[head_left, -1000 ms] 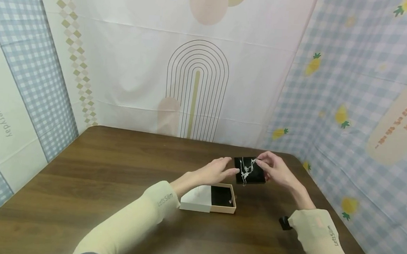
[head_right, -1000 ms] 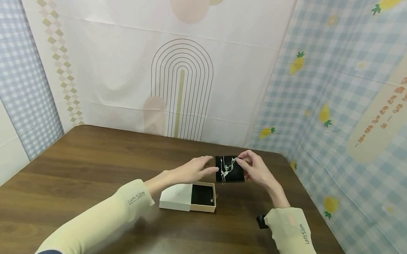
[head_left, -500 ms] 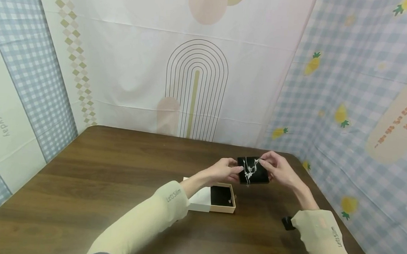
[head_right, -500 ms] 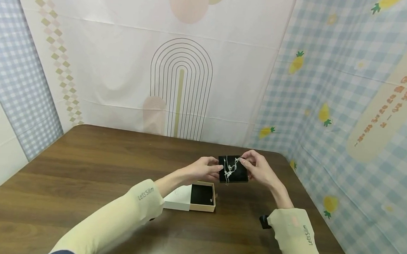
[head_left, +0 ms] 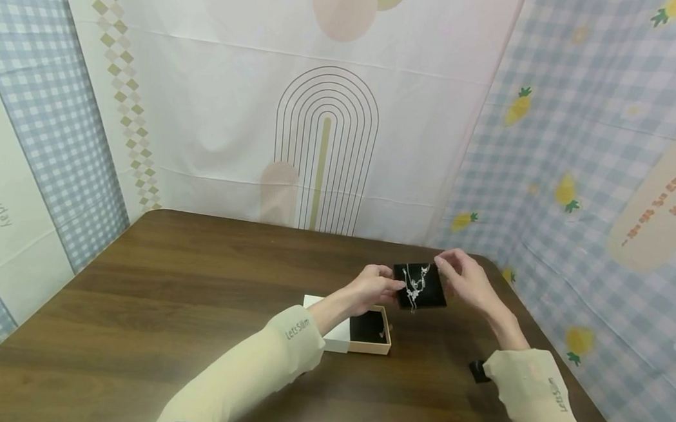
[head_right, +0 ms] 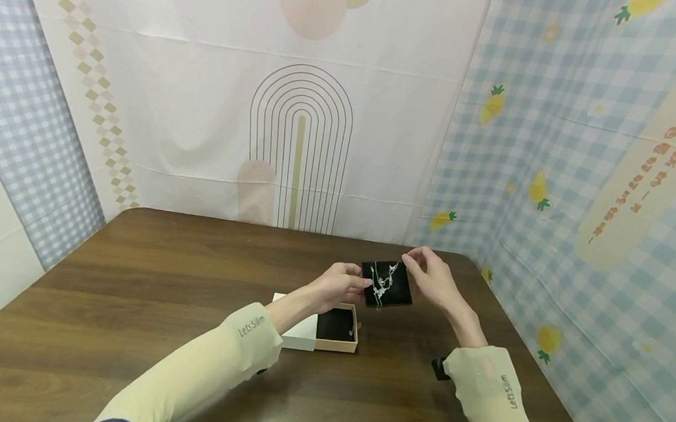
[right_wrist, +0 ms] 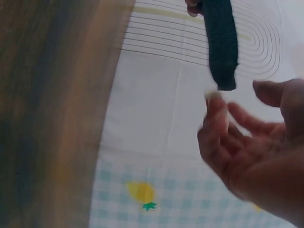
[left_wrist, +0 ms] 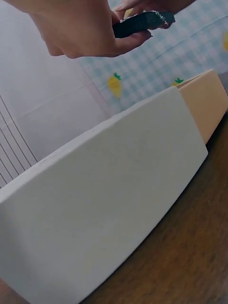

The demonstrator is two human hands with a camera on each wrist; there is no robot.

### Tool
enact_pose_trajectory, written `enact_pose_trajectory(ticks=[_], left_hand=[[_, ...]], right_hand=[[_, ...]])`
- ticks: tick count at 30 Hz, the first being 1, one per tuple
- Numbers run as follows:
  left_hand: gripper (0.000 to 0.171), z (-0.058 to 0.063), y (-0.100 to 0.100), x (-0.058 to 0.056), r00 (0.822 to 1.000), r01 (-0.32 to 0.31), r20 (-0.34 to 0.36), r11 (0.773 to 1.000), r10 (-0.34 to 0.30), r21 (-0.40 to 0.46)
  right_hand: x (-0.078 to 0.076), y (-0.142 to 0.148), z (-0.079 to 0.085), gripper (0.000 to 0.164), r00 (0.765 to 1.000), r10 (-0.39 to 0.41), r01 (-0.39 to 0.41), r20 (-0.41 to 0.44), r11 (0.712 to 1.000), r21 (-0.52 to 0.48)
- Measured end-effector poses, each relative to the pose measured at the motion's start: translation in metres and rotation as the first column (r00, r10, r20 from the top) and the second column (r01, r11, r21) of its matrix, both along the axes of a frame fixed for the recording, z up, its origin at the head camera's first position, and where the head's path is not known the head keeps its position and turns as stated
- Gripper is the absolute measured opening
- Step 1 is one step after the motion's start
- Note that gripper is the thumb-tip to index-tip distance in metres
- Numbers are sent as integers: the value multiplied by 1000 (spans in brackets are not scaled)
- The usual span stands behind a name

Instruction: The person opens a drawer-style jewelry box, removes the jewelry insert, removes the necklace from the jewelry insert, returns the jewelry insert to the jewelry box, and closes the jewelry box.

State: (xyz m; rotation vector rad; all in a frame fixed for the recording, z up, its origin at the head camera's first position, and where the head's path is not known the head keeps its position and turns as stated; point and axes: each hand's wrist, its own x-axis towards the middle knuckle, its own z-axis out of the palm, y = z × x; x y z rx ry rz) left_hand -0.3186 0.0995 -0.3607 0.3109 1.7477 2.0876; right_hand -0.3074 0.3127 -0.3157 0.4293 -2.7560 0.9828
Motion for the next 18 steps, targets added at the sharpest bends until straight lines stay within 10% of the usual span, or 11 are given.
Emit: enact_pose_trajectory(ticks=[7, 18], left_hand=[[27, -2, 3, 0, 999, -32, 5, 999, 32, -3], [20, -1, 12, 4, 997, -70, 26, 998, 70, -6]], right_hand=[[3, -25, 2, 16, 975, -40, 74, -217, 986, 152], [5, -50, 5, 16, 999, -36, 46, -38, 949, 312]])
